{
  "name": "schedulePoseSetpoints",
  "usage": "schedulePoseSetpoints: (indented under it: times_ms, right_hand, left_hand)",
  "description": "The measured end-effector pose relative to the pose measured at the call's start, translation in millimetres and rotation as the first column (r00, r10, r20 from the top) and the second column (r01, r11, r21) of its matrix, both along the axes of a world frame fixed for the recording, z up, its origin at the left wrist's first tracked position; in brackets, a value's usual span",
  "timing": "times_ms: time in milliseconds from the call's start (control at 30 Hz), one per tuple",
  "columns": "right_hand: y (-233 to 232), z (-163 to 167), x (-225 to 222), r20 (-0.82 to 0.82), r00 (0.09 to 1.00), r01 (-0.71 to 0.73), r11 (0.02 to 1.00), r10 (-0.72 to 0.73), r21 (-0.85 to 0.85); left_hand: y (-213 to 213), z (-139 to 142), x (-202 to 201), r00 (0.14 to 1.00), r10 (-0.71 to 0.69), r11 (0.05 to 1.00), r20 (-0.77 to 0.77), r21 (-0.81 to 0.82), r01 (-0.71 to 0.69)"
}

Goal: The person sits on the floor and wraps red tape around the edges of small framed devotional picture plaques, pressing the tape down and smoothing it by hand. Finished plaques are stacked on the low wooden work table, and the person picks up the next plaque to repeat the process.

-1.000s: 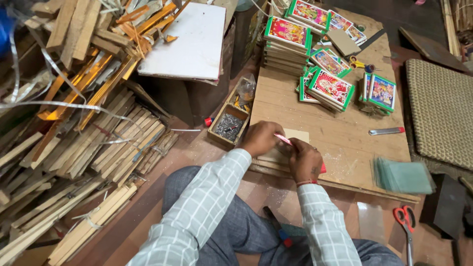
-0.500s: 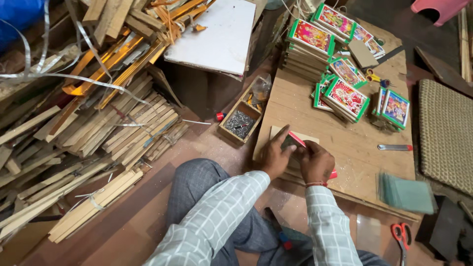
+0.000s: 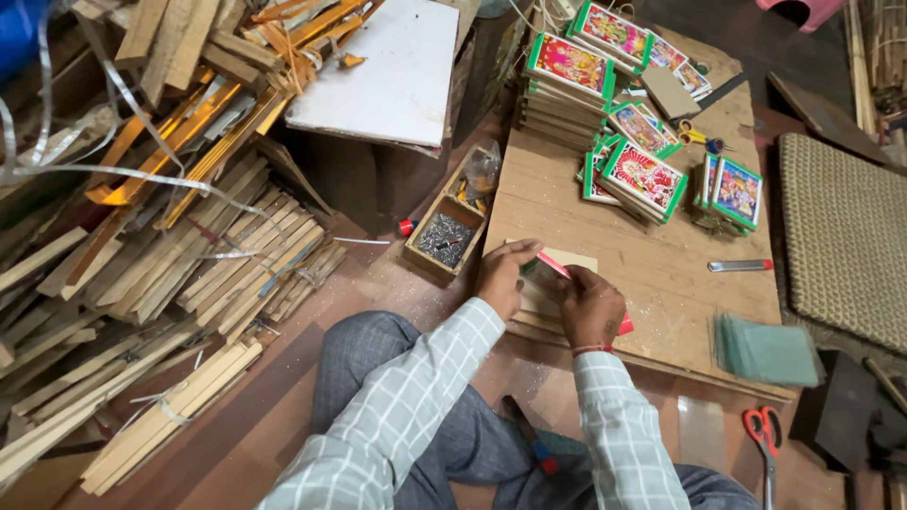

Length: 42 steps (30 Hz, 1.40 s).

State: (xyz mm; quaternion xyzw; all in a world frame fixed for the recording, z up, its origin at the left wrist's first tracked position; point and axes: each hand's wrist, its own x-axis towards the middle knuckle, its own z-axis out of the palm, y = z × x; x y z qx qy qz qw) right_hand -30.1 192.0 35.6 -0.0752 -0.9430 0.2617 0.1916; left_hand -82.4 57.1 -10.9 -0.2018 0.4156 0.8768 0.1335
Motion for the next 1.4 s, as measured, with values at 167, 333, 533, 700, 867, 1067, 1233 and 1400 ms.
schedulePoseSetpoints:
  times_ms: [167,333,533,700,867,1067,1233,1400]
  right_hand:
    - [1.7,-3.5,-1.0,-0.047,0.998,-0.031,0.999,0.032,0.027]
    - [3.3,-6.9,-5.5,-0.030,0.998,-0.052,0.994,0.055,0.097]
    - [1.4,-10.8,-9.2,-0.027,0.997,-0.073,0.993,0.076,0.088]
    - [13.4,0.6,-9.5,0.048,0.982,-0.184,0.983,0.184,-0.007]
    - [59.6,6.6,26.3,-0.201,0.960,-0.192,0.981,0.195,0.035]
    - [81.8,-42.7,69.5,-0.047,0.998,0.011,0.871,-0.040,-0.491]
    - [91.1,-55.9,65.8,-0.025,1.000,0.001,0.811,-0.019,-0.584]
    - [94.5,-52.8,70.3,0.010,1.000,0.001,0.890,0.003,-0.456]
  left_hand:
    - [8.3,-4.6,12.7,0.928,0.131,0.981,-0.349,-0.086,-0.171]
    - [14.1,-16.5,30.9,0.791,0.009,0.754,-0.612,-0.516,-0.408]
    - [4.1,-3.5,23.5,0.744,-0.197,0.546,-0.638,-0.702,-0.457]
    - [-4.9,25.9,27.9,0.471,-0.644,0.306,-0.604,-0.766,-0.565]
    - [-7.0,39.4,32.1,0.345,-0.770,0.215,-0.537,-0.727,-0.652]
    - [18.5,38.1,28.1,0.130,-0.730,0.506,-0.671,-0.658,-0.558]
    - [30.0,41.7,18.8,0.188,-0.786,0.470,-0.589,-0.767,-0.437]
    - [38.3,44.8,24.1,0.258,-0.807,0.395,-0.532,-0.810,-0.433]
